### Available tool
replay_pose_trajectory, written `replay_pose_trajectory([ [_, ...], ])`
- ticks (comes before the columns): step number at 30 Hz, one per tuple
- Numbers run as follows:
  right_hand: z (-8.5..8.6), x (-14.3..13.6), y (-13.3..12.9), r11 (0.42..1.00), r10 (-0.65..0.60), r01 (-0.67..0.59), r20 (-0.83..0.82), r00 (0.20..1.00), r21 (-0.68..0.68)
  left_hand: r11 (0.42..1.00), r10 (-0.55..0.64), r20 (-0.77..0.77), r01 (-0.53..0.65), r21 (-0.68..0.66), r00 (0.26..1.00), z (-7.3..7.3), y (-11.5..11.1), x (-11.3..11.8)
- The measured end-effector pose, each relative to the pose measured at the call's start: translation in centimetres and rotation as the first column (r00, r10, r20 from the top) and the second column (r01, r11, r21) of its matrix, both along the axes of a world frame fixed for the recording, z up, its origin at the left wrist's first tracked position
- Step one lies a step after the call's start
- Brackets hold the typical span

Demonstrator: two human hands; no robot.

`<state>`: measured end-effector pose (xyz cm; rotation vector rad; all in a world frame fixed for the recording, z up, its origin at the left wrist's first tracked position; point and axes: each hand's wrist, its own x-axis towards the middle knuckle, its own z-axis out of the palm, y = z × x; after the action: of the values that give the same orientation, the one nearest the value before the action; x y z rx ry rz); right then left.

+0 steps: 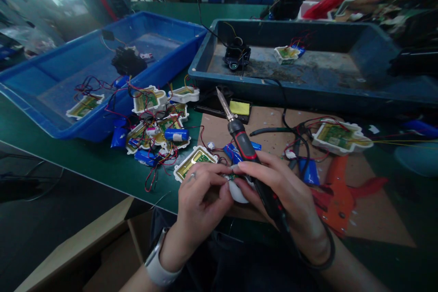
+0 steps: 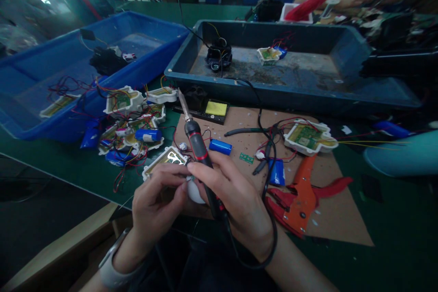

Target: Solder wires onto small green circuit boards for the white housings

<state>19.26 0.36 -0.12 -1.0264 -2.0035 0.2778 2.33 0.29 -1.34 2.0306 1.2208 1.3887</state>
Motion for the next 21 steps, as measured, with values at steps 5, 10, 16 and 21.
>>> replay_pose_trajectory([
  [5, -0.1, 0.0, 0.2, 1.0, 0.017, -0.017, 0.001, 1.0, -0.008, 0.999, -0.023, 0.035, 0.024, -0.03, 0.999, 0.0, 0.2, 0.0],
  [10, 0.0, 0.4, 0.1, 1.0, 0.02, -0.02, -0.062, 0.998, -0.004, 0.999, 0.013, 0.02, -0.012, -0.032, 1.0, 0.4, 0.3, 0.0],
  [16, 1.0, 1.4, 0.4, 0.993, -0.114, 0.107, -0.452, 0.885, -0.042, 1.0, 0.02, 0.005, -0.02, -0.024, 1.0, 0.5, 0.3, 0.2],
  [21, 1.4, 4.5, 1.3, 0.924, -0.334, 0.362, -0.73, 0.596, -0.126, 0.998, 0.032, 0.013, -0.031, -0.046, 0.999, 0.5, 0.2, 0.2],
])
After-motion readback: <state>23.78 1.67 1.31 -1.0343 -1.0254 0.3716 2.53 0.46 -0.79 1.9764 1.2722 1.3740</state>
